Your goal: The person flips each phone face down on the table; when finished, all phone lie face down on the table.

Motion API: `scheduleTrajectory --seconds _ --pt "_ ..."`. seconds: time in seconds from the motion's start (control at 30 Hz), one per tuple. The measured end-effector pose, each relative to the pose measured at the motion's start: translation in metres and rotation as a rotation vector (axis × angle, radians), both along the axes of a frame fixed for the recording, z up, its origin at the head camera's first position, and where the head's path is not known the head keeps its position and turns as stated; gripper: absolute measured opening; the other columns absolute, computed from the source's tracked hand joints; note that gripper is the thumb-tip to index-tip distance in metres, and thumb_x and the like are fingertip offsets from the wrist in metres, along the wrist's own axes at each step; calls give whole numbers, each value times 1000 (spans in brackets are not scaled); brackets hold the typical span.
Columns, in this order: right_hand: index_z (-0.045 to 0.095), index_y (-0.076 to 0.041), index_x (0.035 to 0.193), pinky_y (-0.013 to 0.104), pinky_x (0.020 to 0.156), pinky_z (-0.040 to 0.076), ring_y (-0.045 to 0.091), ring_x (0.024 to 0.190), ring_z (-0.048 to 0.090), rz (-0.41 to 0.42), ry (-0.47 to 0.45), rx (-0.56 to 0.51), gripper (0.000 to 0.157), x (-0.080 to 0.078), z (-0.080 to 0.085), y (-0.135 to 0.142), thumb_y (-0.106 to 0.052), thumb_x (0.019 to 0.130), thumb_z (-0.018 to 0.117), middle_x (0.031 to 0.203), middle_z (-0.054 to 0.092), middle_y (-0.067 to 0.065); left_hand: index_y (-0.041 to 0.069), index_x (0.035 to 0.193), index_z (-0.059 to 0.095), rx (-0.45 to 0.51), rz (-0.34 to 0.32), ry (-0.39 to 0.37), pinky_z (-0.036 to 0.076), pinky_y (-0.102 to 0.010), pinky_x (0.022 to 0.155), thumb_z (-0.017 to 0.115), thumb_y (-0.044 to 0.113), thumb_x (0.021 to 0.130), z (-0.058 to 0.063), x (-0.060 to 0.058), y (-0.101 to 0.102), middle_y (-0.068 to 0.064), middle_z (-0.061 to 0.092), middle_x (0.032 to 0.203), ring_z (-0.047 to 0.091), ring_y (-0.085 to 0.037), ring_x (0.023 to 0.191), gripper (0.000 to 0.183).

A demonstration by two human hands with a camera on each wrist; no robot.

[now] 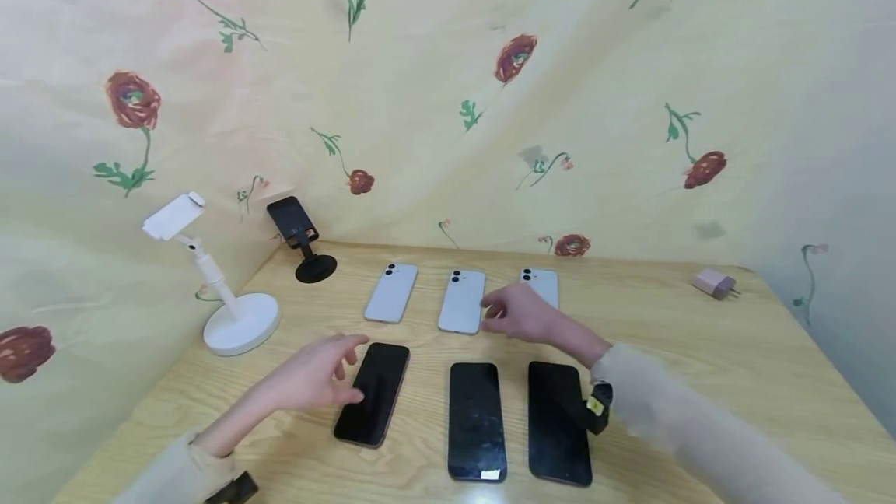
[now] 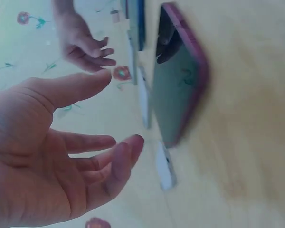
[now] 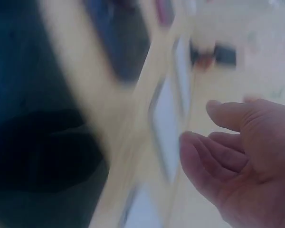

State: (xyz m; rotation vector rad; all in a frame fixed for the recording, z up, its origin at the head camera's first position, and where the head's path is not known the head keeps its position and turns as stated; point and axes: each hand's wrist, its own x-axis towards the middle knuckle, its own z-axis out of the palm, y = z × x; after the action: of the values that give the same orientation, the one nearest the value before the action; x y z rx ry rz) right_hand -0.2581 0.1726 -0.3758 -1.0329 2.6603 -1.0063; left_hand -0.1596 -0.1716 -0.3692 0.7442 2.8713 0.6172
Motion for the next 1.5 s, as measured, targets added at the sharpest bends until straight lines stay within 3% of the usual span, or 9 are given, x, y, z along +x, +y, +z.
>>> scheduleTrajectory --seconds 0.2,0.43,0.7,1.0,1.2,1.5 --pt "56 18 127 37 69 58 31 89 69 34 -404 -131 41 13 0 -48 -6 95 67 101 68 15 -4 147 41 -61 43 -65 51 -51 81 90 24 73 -10 17 -8 -23 55 122 60 -32 98 93" --pt "48 19 132 39 78 57 32 97 68 -66 -635 -194 44 19 -9 -89 -6 98 62 108 63 20 -6 149 37 -59 -36 -30 50 -41 78 94 28 67 -28 25 -3 -15 50 112 54 -24 89 106" --pt "42 20 134 39 79 57 31 96 68 -206 -729 -213 50 25 -19 -115 -4 96 64 105 65 21 -4 151 33 -30 -43 -50 48 -43 89 94 28 65 -39 28 2 -18 40 125 48 -31 109 111" --pt "41 22 131 38 80 57 33 100 67 -215 -816 -278 48 31 -22 -126 0 95 63 107 63 23 0 153 34 -14 -67 -84 45 -46 95 94 31 66 -43 24 -1 -18 37 133 43 -33 118 110" --pt "45 20 129 35 78 57 27 94 64 -226 -808 -262 44 33 -23 -130 4 93 63 103 60 22 3 153 38 -26 -60 -116 45 -48 95 94 35 68 -43 21 -1 -19 35 140 42 -35 121 106" --pt "54 15 125 31 74 57 24 85 61 -253 -766 -224 35 36 -22 -139 7 91 58 97 58 18 3 153 39 -81 -64 -93 45 -47 96 92 39 70 -42 20 -3 -20 37 139 43 -35 119 105"
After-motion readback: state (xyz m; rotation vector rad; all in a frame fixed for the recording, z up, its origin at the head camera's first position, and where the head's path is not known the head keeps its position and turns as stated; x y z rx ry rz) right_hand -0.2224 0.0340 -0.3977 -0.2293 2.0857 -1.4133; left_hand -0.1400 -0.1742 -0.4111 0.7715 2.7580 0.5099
